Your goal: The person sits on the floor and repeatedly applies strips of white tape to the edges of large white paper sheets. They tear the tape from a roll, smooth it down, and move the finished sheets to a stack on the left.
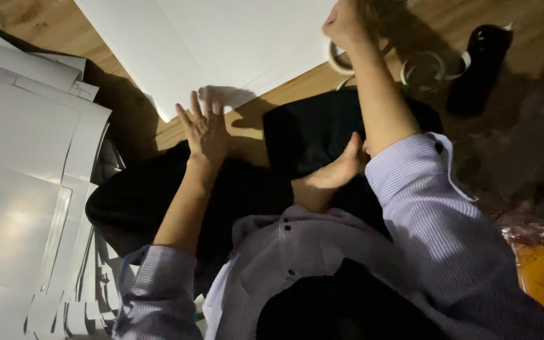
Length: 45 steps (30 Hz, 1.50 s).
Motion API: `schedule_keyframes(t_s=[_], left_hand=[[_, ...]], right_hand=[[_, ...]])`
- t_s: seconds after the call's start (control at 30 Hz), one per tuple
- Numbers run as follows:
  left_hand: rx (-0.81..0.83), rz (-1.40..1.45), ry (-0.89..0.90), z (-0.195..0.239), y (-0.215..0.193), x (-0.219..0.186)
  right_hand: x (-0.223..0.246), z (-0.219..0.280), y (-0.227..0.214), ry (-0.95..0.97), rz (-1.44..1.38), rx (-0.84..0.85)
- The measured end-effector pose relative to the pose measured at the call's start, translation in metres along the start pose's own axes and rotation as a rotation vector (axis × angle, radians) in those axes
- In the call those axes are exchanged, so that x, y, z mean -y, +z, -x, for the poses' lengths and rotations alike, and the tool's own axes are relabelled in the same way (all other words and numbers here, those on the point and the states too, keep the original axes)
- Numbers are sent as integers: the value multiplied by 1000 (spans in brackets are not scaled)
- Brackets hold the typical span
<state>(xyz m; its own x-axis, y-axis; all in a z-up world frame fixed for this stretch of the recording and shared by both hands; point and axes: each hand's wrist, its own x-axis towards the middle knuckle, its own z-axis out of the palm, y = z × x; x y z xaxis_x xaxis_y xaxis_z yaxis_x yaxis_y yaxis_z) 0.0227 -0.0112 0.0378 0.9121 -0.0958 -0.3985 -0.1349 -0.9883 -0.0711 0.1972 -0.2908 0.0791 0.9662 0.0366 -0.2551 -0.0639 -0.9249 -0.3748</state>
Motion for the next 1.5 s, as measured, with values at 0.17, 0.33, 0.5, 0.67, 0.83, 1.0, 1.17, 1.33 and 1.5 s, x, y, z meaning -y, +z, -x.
schedule_keyframes(t_s=[0.17,0.33,0.5,0.67,0.83,1.0,1.17,1.33,1.5], left_hand=[[140,-24,-215,3,-100,-57],[-134,132,-37,-14,-81,-76],[-273,133,-381,-10,1,-45],[57,198,-473,-7,-82,-55],[-180,711,-23,-63,-55,-121],[-239,131,227,-82,-62,-150],[-210,84,250,-81,-59,-147],[-283,138,256,-89,-41,-149],[-574,111,196,-89,-56,-149]], right_hand=[[4,5,32,-2,-16,54],[8,21,33,-65,129,14],[-5,33,51,-178,55,-271],[-11,28,59,-133,-141,-253],[-44,4,92,-229,-452,-237],[-2,35,40,-125,-2,-312],[-13,30,52,-118,128,-348],[-14,26,36,-134,-102,-232],[-8,22,27,-186,-4,-125]])
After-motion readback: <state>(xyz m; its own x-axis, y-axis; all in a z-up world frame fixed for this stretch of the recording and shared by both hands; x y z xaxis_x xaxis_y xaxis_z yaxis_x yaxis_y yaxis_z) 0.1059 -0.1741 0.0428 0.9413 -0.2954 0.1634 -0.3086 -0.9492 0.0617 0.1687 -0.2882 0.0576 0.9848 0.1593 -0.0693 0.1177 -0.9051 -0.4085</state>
